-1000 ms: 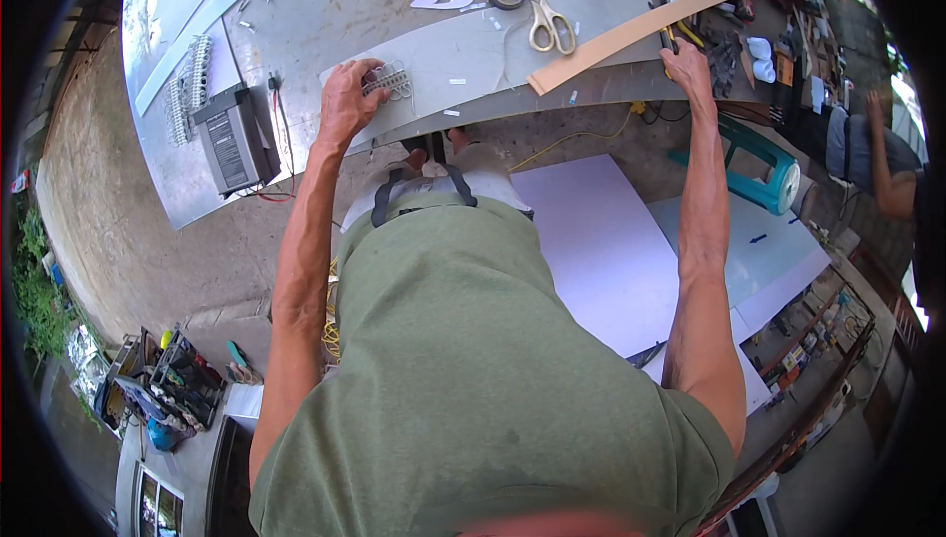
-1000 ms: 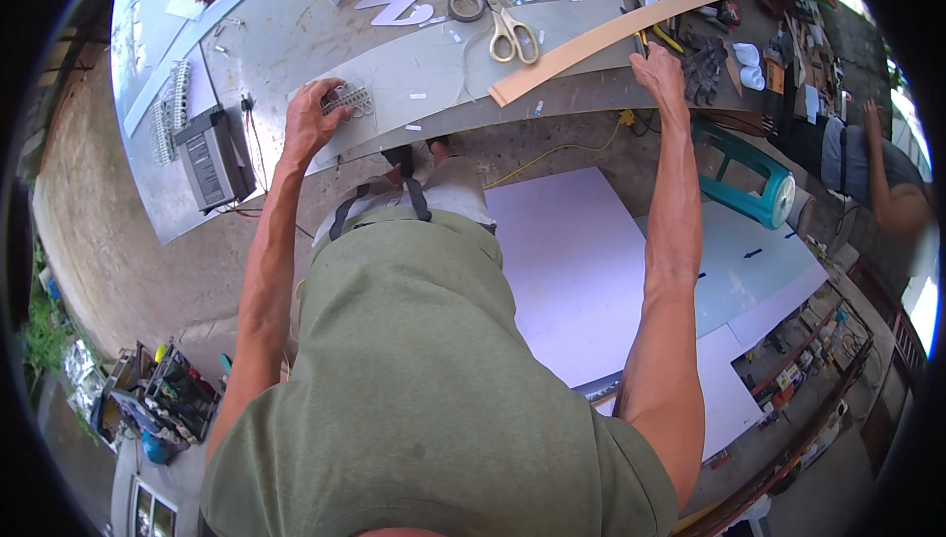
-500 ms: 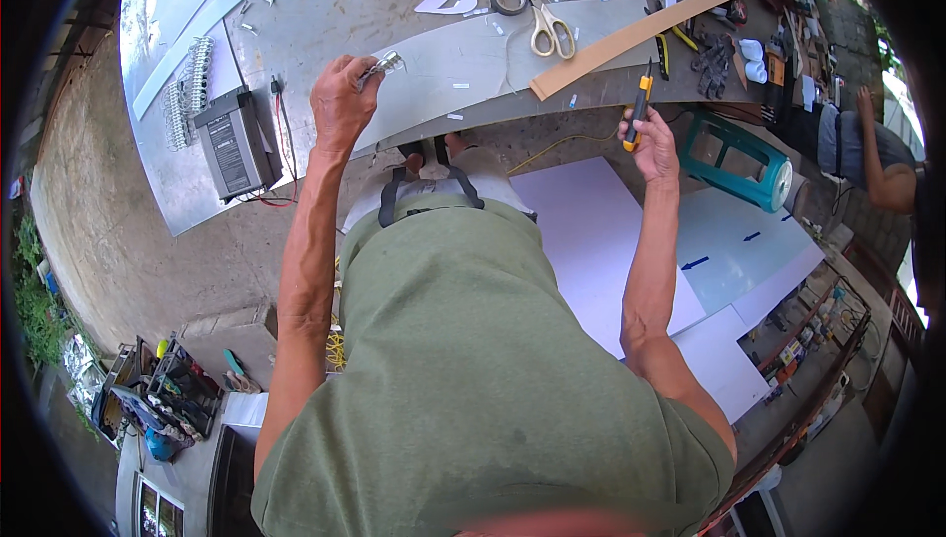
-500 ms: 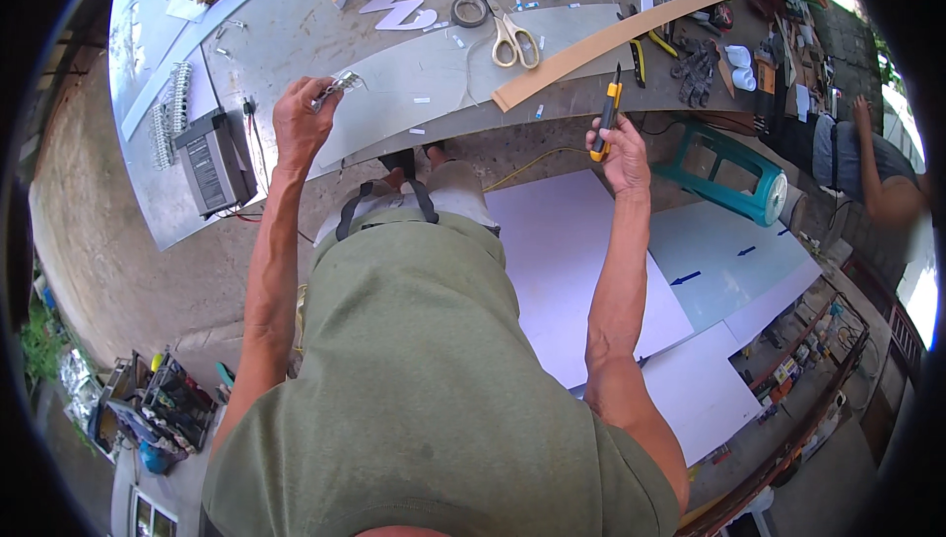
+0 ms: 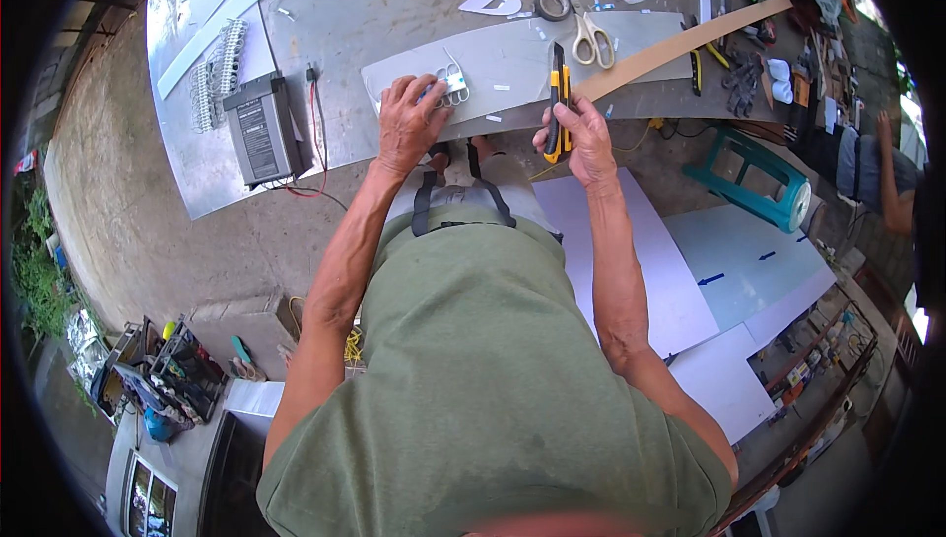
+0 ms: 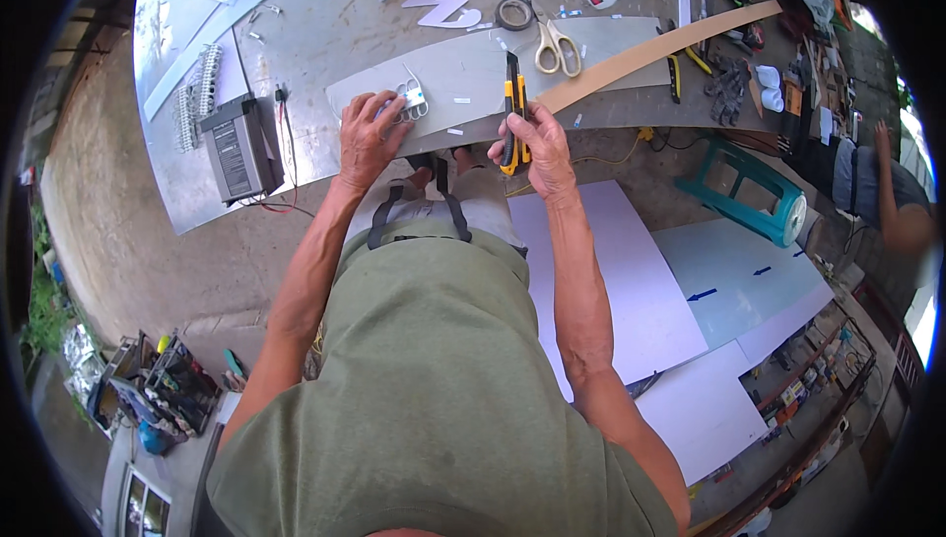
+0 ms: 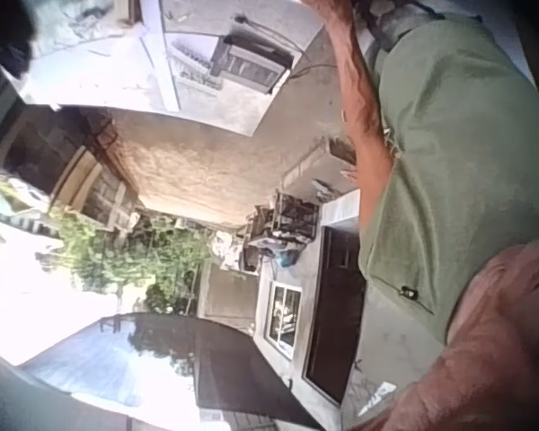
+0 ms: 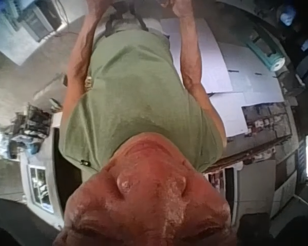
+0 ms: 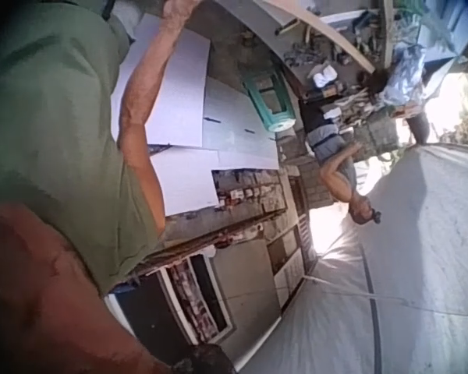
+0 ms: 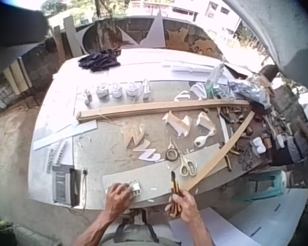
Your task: Assembling and testing LED components for channel letters or signs.
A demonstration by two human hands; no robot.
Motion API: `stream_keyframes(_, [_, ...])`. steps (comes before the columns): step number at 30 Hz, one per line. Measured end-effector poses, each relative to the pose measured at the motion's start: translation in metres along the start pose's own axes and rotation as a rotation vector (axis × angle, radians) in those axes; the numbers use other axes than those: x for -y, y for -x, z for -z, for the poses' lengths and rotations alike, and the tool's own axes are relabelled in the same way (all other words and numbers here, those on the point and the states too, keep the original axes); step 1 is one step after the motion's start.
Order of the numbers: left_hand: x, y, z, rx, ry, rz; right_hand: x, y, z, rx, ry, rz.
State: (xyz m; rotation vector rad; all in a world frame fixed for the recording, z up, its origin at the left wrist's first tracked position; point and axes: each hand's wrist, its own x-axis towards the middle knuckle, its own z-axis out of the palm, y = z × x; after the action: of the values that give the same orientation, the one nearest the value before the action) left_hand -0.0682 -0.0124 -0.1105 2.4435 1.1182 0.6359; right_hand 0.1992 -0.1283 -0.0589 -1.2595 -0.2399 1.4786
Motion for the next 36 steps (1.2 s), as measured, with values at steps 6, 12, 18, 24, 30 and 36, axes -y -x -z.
stream_keyframes(6, [0.006,0.008,0.002,0.038,0.039,0.063,-0.033,-0.007,-0.056,0.008,0.596,0.017])
stream_keyframes(12, [0.002,0.004,-0.020,-0.121,-0.009,0.191,-0.069,-0.010,-0.070,-0.059,0.804,0.070])
stream_keyframes(18, [-0.006,0.008,-0.026,-0.236,0.015,0.223,-0.083,-0.004,-0.076,-0.143,0.780,0.079])
stream_keyframes(24, [-0.005,0.012,-0.031,-0.290,0.003,0.167,-0.090,0.000,-0.074,-0.115,1.052,0.231])
stream_keyframes(30, [-0.003,0.011,-0.027,-0.261,0.017,0.242,-0.086,0.000,-0.088,-0.079,1.100,0.303])
stream_keyframes(36, [-0.001,0.008,-0.027,-0.241,0.119,0.308,-0.082,-0.001,-0.100,-0.068,1.138,0.276])
